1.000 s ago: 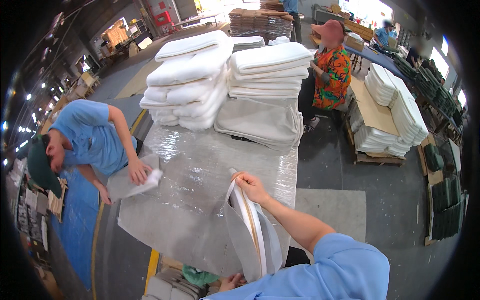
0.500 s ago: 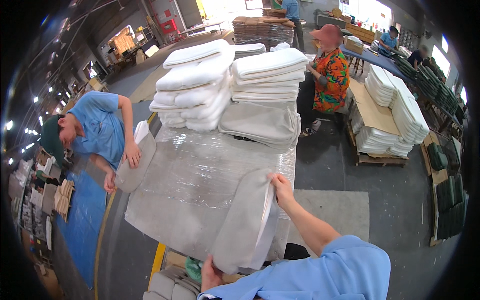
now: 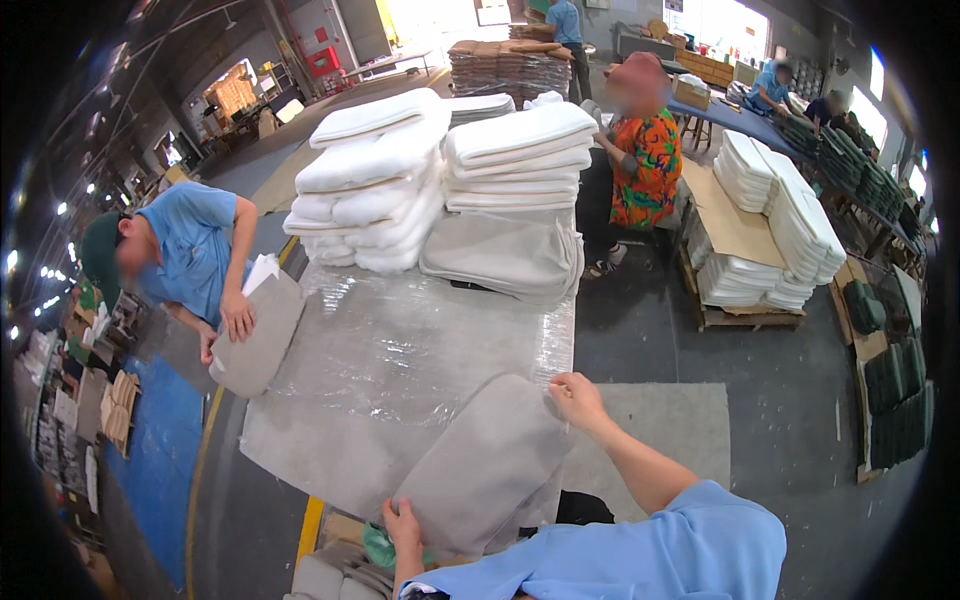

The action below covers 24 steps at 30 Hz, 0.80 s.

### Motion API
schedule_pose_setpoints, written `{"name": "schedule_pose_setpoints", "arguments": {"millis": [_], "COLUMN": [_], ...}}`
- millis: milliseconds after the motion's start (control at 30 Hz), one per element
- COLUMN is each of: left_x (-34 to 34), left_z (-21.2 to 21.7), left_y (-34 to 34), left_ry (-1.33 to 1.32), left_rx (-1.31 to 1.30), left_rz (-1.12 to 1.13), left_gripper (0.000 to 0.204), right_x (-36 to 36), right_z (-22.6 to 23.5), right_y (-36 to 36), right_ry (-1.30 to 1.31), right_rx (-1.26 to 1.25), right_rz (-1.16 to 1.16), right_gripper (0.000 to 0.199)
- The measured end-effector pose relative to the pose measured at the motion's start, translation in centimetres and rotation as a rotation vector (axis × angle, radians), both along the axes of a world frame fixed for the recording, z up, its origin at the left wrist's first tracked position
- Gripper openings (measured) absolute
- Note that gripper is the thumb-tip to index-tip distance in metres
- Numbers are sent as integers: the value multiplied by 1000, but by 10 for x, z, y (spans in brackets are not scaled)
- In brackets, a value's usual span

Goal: The person inserts white foam inserts into grey fabric covers at a work table. They align the foam, pull the cover over it, and tuck the edges to fit the insert. The finished cushion is placed on a nearby stack.

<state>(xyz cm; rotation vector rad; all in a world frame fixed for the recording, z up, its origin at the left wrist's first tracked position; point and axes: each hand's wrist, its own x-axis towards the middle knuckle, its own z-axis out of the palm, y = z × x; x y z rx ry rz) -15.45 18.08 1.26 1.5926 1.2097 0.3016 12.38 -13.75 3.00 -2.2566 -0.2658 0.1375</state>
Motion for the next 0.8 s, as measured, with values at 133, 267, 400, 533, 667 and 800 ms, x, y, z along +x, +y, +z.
{"name": "schedule_pose_setpoints", "arguments": {"millis": [133, 267, 400, 533, 667, 800], "left_x": [-2, -2, 4, 5, 5, 2], "left_z": [-7, -12, -11, -15, -19, -20], "left_y": [-1, -9, -18, -20, -19, -17], "left_ry": [-4, 181, 242, 225, 221, 248], "left_rx": [115, 329, 367, 378, 422, 423], "left_rz": [-8, 55, 43, 82, 76, 73], "left_gripper": [58, 58, 58, 56, 55, 55], "right_x": [-5, -12, -8, -10, -10, -13], "right_z": [-16, -17, -22, -19, -15, -13], "right_y": [58, 73, 67, 70, 69, 70], "right_ry": [-46, -56, -108, -125, -130, -142], "right_rx": [-217, -262, -280, -267, -266, -262], "right_rz": [51, 79, 66, 74, 69, 67], "right_gripper": [51, 55, 56, 56, 54, 55]}}
